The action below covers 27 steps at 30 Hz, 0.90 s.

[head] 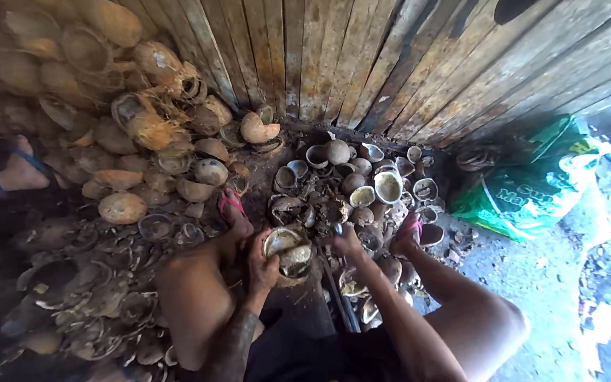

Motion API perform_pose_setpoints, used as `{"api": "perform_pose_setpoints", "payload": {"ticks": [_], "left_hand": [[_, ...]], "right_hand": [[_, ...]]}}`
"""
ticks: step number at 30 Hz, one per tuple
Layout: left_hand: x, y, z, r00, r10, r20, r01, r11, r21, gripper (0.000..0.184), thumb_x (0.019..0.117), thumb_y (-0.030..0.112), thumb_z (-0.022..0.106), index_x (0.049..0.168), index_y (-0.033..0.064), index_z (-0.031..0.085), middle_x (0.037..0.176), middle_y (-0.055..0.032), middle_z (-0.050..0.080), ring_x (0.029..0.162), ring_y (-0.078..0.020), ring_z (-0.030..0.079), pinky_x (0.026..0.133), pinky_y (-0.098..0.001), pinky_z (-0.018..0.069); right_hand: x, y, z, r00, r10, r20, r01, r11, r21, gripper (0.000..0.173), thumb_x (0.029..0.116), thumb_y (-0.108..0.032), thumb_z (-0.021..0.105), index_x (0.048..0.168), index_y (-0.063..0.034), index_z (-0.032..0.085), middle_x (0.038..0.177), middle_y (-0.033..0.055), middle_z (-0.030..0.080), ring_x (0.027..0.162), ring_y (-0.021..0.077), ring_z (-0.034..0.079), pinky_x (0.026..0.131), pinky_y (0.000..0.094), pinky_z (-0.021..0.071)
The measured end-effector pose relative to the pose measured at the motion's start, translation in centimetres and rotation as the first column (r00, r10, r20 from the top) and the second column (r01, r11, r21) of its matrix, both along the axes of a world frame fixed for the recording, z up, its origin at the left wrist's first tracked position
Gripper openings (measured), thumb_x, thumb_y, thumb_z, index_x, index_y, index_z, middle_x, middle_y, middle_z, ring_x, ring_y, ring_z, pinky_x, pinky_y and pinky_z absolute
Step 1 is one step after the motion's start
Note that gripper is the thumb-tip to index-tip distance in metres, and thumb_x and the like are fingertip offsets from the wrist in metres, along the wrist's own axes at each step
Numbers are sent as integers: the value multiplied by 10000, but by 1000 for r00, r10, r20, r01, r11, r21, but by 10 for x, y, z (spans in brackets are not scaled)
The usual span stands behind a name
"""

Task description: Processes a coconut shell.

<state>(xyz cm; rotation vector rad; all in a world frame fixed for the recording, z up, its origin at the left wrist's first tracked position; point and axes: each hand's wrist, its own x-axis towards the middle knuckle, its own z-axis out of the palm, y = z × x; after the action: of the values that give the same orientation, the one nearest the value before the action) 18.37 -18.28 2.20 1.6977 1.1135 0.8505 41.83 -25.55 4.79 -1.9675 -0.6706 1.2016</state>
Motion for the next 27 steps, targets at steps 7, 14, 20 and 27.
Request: {"api": "perform_pose_setpoints", "payload": {"ticks": [7,14,20,27], "left_hand": [[5,-11,21,964,117,-240,-117,993,15,530,865,66,610,1386,-23,580,1381,-203,616,1311,-283,577,1132,-458,442],[9,-8,16,945,118,-306,-112,993,37,552,824,105,539,1359,-13,606,1392,-210,602,1342,-311,542,1137,-469,417],[3,1,10,962,35,-272,-8,995,101,576,781,108,549,1336,-25,625,1334,-220,631,1297,-335,560,1124,-490,405],[2,-2,24,986,6,-169,-17,998,-65,670,818,142,633,1453,-30,504,1457,-216,550,1368,-291,519,1148,-453,416]], "right_hand": [[-65,-49,16,954,-297,26,287,940,186,387,765,-110,846,1060,37,644,817,89,642,706,162,617,687,374,560],[-88,-41,-18,851,-525,1,504,817,281,292,676,-97,880,831,-43,639,649,-1,584,550,83,547,552,293,511],[-6,-12,-63,990,-140,24,116,894,433,369,667,-189,907,836,-85,596,679,-60,581,592,19,550,613,219,519],[-111,-65,1,813,-559,-164,582,784,215,221,748,16,799,872,-8,617,663,50,589,498,124,533,464,301,492]]}}
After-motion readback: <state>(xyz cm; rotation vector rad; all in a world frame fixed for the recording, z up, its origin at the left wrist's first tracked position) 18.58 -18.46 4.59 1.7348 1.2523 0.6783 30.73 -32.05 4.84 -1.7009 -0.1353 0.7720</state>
